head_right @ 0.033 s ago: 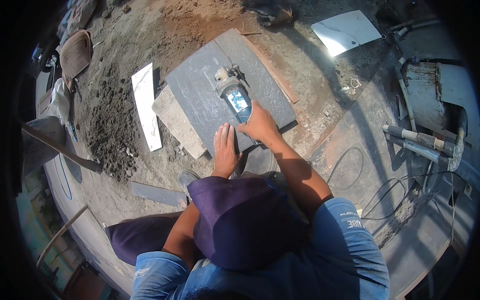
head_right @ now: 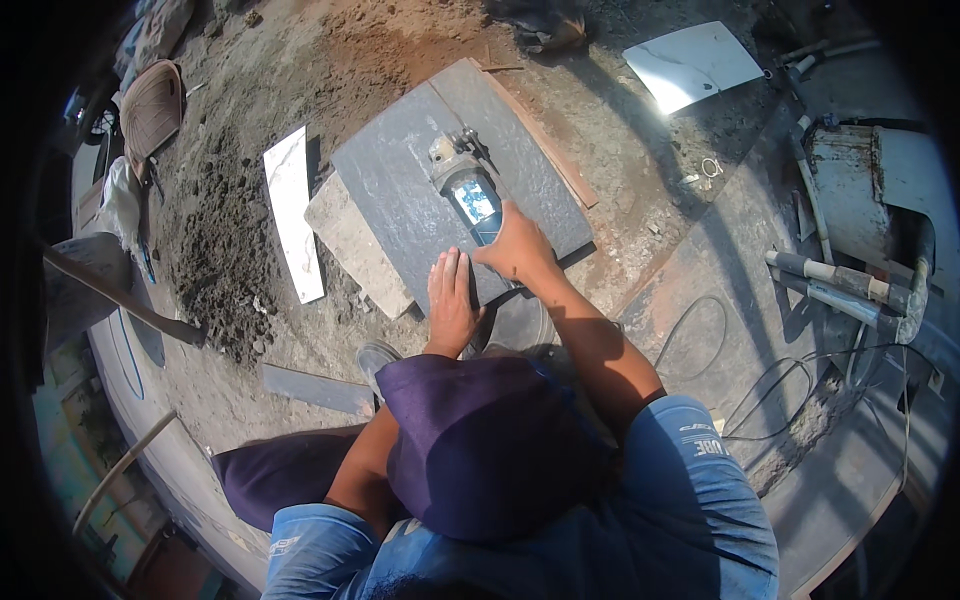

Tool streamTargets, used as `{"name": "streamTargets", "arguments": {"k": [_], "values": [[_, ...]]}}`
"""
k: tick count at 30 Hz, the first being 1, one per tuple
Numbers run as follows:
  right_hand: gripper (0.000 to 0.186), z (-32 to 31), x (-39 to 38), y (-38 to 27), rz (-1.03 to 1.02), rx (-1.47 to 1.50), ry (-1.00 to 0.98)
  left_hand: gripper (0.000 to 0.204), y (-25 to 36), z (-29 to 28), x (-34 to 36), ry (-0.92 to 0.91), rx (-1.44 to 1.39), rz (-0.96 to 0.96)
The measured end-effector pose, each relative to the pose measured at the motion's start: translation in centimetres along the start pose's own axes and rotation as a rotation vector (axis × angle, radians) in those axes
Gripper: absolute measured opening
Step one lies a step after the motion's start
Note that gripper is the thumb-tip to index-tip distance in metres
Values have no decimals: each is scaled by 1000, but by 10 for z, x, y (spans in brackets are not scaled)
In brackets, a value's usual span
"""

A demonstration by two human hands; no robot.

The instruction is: The person cuts tiles with an angle grinder, breaks off a cut section by hand, and repositions the tiles to cut along their edges.

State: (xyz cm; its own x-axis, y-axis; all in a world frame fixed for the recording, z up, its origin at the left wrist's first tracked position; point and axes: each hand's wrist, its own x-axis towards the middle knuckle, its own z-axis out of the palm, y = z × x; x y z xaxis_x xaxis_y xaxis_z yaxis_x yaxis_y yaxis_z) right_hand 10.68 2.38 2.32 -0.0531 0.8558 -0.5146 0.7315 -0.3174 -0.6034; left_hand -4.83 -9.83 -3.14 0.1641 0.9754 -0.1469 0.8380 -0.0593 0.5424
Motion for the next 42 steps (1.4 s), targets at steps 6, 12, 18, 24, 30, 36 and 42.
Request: {"name": "streamTargets", "arguments": {"k": [6, 12, 18, 24, 30, 36, 42], "values": [[88, 1, 16, -13, -1, -17, 11, 107, -1, -1, 0, -45, 4, -23], [94, -4, 35, -30, 43, -33, -65, 110, -1, 1, 1, -3, 5, -6], [97, 2, 59, -37, 21, -48, -19, 109, -1, 2, 2, 1, -3, -8], [91, 0, 75, -61, 35, -68, -43, 109, -3, 1, 1, 11, 3, -10], [95, -2, 97, -74, 16, -87, -41, 110, -3, 3, 1, 11, 6, -3], [86, -5, 114, -90, 45, -97, -83, 111, -2, 3, 1, 13, 11, -5], [86, -8, 118, -95, -9, -99, -33, 107, 1, -2, 0, -38, 10, -23]]}}
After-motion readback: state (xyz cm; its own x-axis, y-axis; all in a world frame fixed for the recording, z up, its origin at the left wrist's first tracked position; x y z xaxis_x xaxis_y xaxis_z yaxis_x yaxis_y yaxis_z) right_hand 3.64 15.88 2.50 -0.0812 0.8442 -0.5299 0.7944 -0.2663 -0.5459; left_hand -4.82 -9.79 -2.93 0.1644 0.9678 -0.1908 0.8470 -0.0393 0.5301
